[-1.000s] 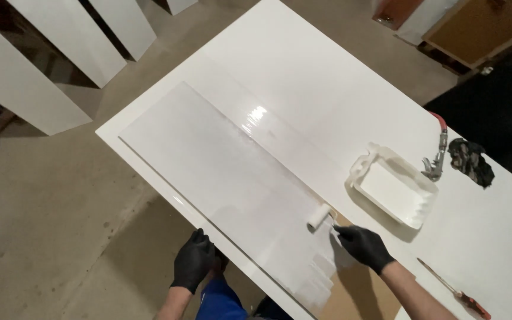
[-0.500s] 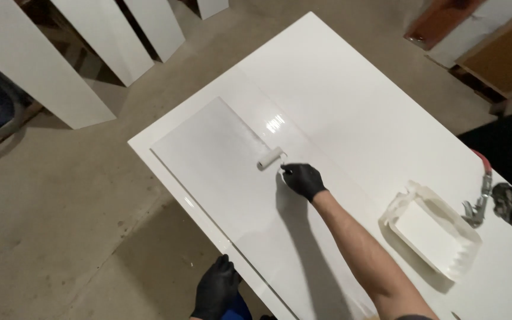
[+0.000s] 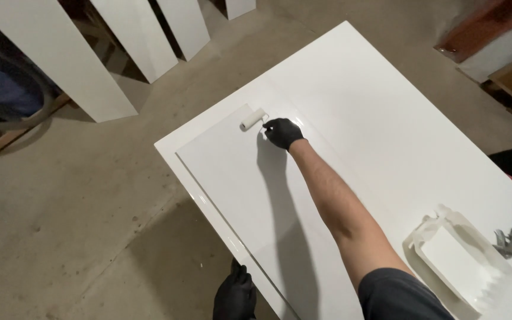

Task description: The person paints a rectangular wooden board white using a small paint roller. They repeatedly dip the roller into a paint tray to reload it and apply the paint in long, even strokes across the surface of the board.

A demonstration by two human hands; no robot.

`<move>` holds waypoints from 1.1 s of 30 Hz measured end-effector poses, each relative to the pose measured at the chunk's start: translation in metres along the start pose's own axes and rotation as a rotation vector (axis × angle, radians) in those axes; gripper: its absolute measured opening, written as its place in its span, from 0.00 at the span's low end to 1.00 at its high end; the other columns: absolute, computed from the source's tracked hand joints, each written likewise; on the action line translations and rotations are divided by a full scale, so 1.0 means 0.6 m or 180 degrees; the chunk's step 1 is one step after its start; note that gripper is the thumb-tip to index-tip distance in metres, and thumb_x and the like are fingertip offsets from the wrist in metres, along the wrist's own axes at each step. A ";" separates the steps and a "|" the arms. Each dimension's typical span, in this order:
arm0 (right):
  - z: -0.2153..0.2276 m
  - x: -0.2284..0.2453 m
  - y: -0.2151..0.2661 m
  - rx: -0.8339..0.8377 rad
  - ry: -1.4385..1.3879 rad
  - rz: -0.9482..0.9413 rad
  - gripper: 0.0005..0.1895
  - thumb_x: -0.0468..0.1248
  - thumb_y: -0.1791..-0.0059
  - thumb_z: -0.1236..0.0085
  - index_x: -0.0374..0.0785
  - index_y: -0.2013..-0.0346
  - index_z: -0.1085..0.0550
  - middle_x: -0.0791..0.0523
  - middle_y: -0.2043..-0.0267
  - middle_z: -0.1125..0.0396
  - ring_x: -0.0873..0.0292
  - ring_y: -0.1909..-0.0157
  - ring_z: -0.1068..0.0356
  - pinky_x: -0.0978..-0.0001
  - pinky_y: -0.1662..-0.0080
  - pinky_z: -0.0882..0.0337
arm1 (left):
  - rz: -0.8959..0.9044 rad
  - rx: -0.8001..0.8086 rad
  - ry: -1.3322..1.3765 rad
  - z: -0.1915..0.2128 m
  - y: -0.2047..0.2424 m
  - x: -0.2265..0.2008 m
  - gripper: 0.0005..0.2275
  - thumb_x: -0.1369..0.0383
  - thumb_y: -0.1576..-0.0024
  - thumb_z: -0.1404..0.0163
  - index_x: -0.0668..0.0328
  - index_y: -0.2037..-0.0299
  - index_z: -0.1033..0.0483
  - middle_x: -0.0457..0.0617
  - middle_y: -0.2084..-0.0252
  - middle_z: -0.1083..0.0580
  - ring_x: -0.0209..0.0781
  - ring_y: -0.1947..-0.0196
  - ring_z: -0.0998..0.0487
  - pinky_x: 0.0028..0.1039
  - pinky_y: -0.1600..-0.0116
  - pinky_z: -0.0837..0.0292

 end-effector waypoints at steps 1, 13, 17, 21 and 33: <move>0.000 -0.027 0.041 0.0028 0.0101 -0.0025 0.18 0.48 0.53 0.50 0.65 0.51 0.19 0.62 0.44 0.26 0.51 0.46 0.27 0.63 0.42 0.29 | 0.0216 0.0183 -0.0079 -0.008 0.002 0.006 0.09 0.65 0.48 0.48 0.57 0.60 0.21 0.48 0.36 0.28 0.50 0.35 0.31 0.41 0.48 0.24; 0.036 -0.445 0.850 0.0055 0.0292 -0.0431 0.17 0.50 0.51 0.50 0.68 0.50 0.20 0.66 0.49 0.24 0.53 0.49 0.25 0.60 0.52 0.26 | 0.0686 0.0655 -0.0090 0.003 0.008 0.012 0.15 0.55 0.41 0.55 0.46 0.51 0.20 0.44 0.31 0.31 0.43 0.33 0.30 0.36 0.37 0.31; 0.013 -0.576 1.095 -0.0026 0.0351 -0.0557 0.21 0.49 0.52 0.46 0.72 0.45 0.22 0.65 0.47 0.25 0.52 0.49 0.25 0.60 0.52 0.26 | 0.1483 0.1005 0.0198 0.056 0.010 -0.040 0.23 0.51 0.40 0.58 0.43 0.37 0.23 0.34 0.24 0.38 0.40 0.29 0.33 0.33 0.30 0.37; -0.008 -0.622 1.198 0.0236 0.0353 -0.1032 0.21 0.51 0.52 0.46 0.75 0.44 0.24 0.70 0.46 0.25 0.56 0.47 0.25 0.61 0.53 0.26 | 0.1533 0.1075 0.0044 0.033 0.002 -0.030 0.23 0.51 0.40 0.59 0.39 0.36 0.24 0.34 0.24 0.40 0.38 0.23 0.42 0.35 0.26 0.42; 0.028 -0.324 0.682 0.0125 -0.0110 -0.0721 0.20 0.55 0.52 0.50 0.66 0.48 0.20 0.65 0.46 0.25 0.51 0.43 0.27 0.59 0.46 0.28 | 0.1121 0.0799 -0.0208 -0.002 0.016 0.006 0.19 0.55 0.39 0.56 0.43 0.43 0.19 0.35 0.27 0.34 0.32 0.24 0.40 0.35 0.34 0.30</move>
Point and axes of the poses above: each hand's wrist, its own y-axis away from the middle knuckle, its own z-axis out of the back of the hand, x = y × z, the point moved 2 cm from there along -y, towards the middle knuckle
